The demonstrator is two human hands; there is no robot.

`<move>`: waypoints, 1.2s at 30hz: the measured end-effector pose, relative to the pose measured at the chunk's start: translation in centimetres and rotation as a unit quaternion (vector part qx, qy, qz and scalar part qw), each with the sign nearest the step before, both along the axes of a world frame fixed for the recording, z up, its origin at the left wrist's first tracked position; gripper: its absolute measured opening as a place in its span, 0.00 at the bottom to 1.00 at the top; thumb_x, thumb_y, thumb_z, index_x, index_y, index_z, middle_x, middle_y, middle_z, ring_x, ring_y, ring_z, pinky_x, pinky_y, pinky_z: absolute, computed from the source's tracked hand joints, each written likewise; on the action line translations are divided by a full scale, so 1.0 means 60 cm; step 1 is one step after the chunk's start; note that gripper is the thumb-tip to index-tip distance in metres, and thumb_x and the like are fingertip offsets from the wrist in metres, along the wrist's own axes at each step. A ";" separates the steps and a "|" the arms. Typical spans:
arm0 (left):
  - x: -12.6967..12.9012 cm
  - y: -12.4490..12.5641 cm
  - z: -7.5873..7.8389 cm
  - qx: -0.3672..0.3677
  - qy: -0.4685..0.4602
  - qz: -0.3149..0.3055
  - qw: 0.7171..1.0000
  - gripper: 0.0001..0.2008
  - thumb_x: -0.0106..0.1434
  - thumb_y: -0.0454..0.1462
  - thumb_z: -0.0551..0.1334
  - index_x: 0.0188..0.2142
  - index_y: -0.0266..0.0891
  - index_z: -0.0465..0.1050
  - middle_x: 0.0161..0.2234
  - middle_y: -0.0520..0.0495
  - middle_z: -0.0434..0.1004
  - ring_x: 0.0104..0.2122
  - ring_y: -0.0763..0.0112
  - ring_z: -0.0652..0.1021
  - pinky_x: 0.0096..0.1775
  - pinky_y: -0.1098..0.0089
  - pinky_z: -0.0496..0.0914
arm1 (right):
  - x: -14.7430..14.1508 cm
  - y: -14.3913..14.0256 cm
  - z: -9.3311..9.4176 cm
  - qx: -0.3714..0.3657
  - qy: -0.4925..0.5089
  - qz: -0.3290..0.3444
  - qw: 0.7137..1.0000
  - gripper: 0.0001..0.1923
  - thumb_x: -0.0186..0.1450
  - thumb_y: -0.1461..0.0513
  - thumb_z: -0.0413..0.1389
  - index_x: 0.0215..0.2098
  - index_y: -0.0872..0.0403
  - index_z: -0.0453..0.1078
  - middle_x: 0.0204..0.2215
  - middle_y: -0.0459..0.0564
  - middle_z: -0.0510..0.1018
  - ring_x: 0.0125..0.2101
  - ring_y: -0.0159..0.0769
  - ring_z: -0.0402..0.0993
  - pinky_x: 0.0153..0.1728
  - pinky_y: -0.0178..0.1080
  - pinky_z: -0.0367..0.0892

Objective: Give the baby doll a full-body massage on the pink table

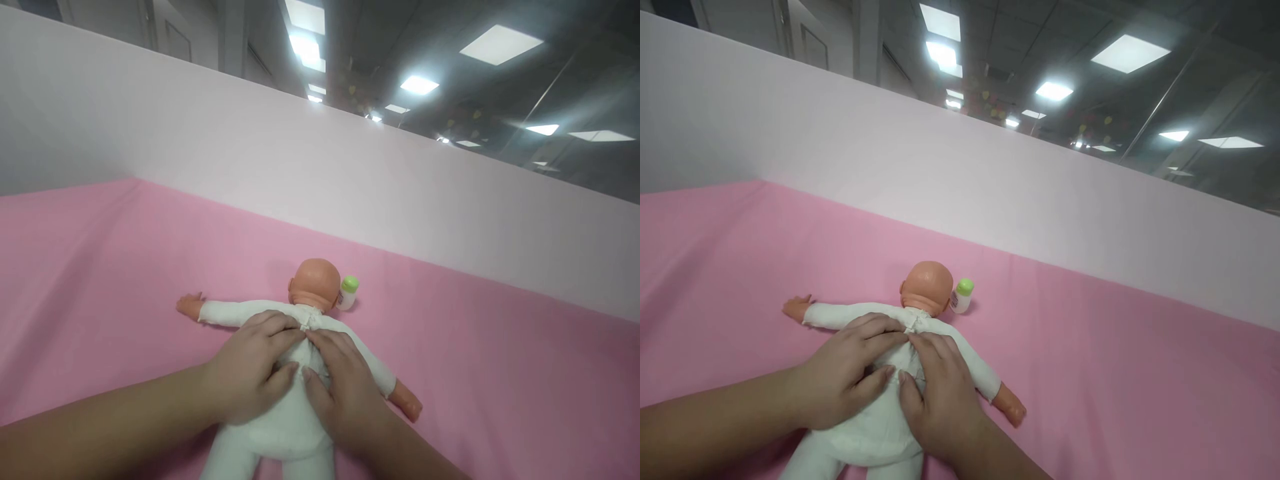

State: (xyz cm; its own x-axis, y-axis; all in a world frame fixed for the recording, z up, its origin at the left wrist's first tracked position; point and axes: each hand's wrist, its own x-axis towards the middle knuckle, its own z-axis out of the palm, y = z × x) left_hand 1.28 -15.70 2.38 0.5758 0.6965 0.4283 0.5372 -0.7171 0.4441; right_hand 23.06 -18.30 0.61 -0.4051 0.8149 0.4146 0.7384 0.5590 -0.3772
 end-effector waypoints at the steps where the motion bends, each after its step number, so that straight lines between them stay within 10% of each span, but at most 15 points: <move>1: -0.001 0.000 -0.003 0.008 0.002 0.001 1.000 0.19 0.65 0.35 0.59 0.55 0.40 0.72 0.54 0.42 0.74 0.53 0.55 0.73 0.57 0.52 0.69 | 0.000 0.000 0.000 0.009 0.001 0.001 1.000 0.26 0.69 0.62 0.55 0.65 0.51 0.61 0.61 0.55 0.72 0.61 0.49 0.67 0.62 0.58 0.66; 8: -0.007 0.008 -0.046 0.074 0.044 0.051 0.995 0.37 0.67 0.41 0.59 0.72 0.37 0.52 0.71 0.35 0.56 0.70 0.43 0.55 0.67 0.39 0.53 | -0.004 -0.004 -0.004 0.076 -0.006 -0.017 0.997 0.30 0.68 0.62 0.56 0.67 0.55 0.59 0.66 0.59 0.66 0.66 0.52 0.59 0.66 0.60 0.61; 17: -0.004 0.013 -0.042 0.003 0.084 0.038 0.996 0.34 0.68 0.43 0.58 0.71 0.38 0.56 0.70 0.37 0.58 0.69 0.46 0.59 0.67 0.41 0.53 | -0.002 0.003 -0.003 -0.009 -0.047 -0.028 0.998 0.30 0.70 0.58 0.53 0.68 0.56 0.60 0.66 0.59 0.66 0.66 0.51 0.61 0.67 0.59 0.61; 23: -0.004 0.008 -0.045 0.017 0.088 0.079 0.993 0.39 0.70 0.46 0.57 0.75 0.40 0.44 0.75 0.36 0.40 0.72 0.38 0.45 0.67 0.36 0.48 | -0.005 -0.004 0.002 -0.025 -0.048 -0.070 0.996 0.34 0.69 0.56 0.54 0.72 0.50 0.54 0.73 0.55 0.54 0.71 0.55 0.49 0.68 0.63 0.55; 36: 0.003 0.017 -0.018 -0.116 0.125 0.090 0.981 0.39 0.68 0.49 0.57 0.73 0.36 0.51 0.73 0.34 0.50 0.71 0.41 0.51 0.68 0.39 0.49 | 0.002 0.010 0.008 -0.105 -0.040 -0.062 0.992 0.34 0.69 0.55 0.55 0.71 0.50 0.56 0.70 0.56 0.60 0.70 0.53 0.53 0.68 0.60 0.55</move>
State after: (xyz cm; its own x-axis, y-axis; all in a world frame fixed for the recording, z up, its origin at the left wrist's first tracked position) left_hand 1.46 -14.68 1.32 0.5015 0.8585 0.1066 0.7586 -0.4957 0.4230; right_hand 23.17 -17.70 1.06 -0.3201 0.9258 0.2009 0.8288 0.3764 -0.4140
